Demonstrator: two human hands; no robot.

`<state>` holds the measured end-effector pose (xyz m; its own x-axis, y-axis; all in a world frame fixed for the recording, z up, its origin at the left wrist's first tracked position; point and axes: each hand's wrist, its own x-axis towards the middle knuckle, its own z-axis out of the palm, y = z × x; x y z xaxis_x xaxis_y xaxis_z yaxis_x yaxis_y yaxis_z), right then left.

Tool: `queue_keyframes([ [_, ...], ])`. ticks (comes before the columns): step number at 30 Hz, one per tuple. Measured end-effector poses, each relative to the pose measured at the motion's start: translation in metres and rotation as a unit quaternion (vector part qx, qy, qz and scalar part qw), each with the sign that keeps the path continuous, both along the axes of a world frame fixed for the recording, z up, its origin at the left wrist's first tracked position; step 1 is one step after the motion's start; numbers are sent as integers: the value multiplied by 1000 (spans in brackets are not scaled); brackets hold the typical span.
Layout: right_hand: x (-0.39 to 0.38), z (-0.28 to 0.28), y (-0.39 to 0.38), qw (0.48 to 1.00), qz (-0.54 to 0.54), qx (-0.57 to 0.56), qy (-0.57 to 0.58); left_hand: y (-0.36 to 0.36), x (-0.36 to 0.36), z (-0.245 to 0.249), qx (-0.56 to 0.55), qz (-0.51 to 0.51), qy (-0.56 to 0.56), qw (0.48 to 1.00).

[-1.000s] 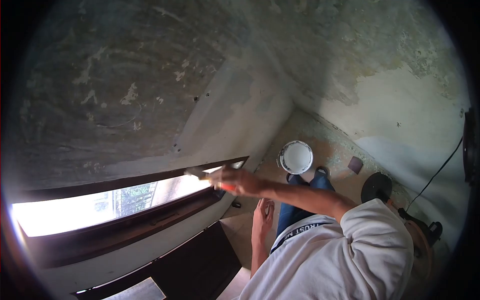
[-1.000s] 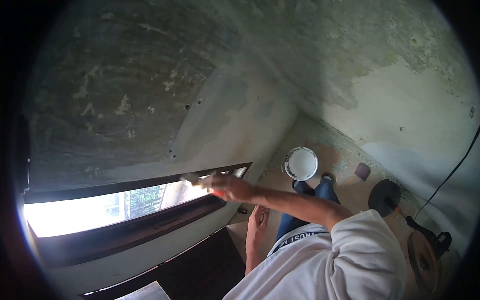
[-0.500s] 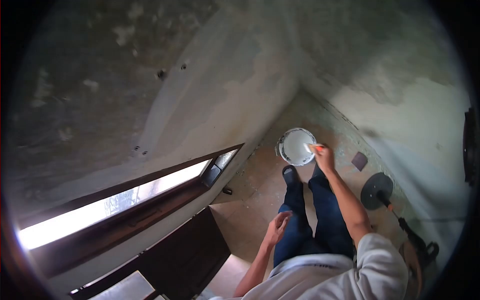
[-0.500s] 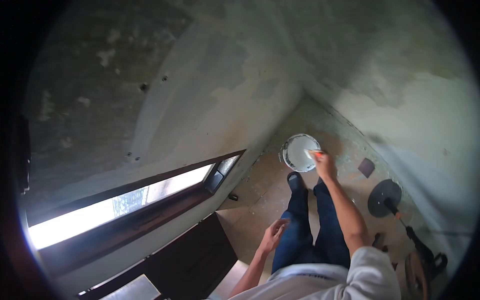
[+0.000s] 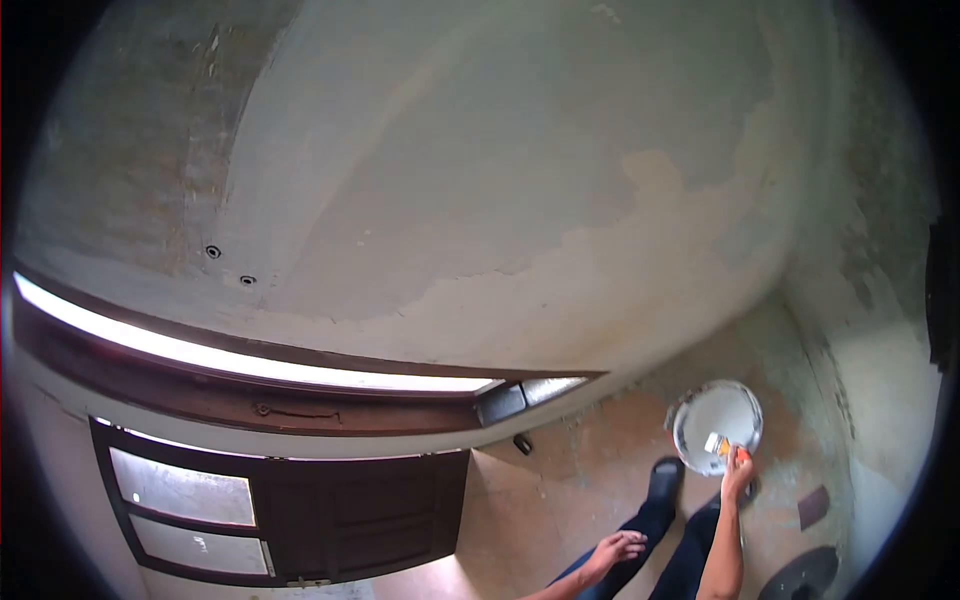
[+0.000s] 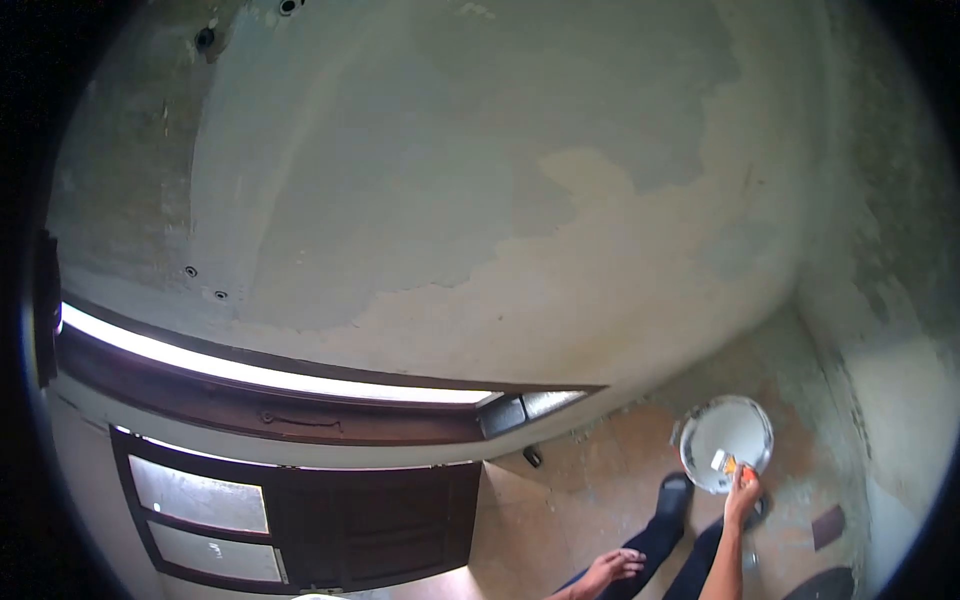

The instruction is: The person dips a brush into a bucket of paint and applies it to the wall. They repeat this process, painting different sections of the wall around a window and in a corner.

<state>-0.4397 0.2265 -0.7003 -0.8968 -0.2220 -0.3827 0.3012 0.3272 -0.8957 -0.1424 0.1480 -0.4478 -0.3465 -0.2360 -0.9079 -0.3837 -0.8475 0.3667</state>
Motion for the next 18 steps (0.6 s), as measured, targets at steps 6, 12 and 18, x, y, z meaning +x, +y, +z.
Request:
queue_keyframes([
  [6, -17, -32, -41, 991, 74, 95, 51, -38, -46, 8, -47, 18, -15, 999],
  [12, -31, -38, -40, 990, 66, 77, 101, -51, -30, -25, -81, 10, 80, 993],
  [18, -43, -17, -34, 984, 47, 93, 148, -60, -54, -83, -124, -22, 0, 992],
])
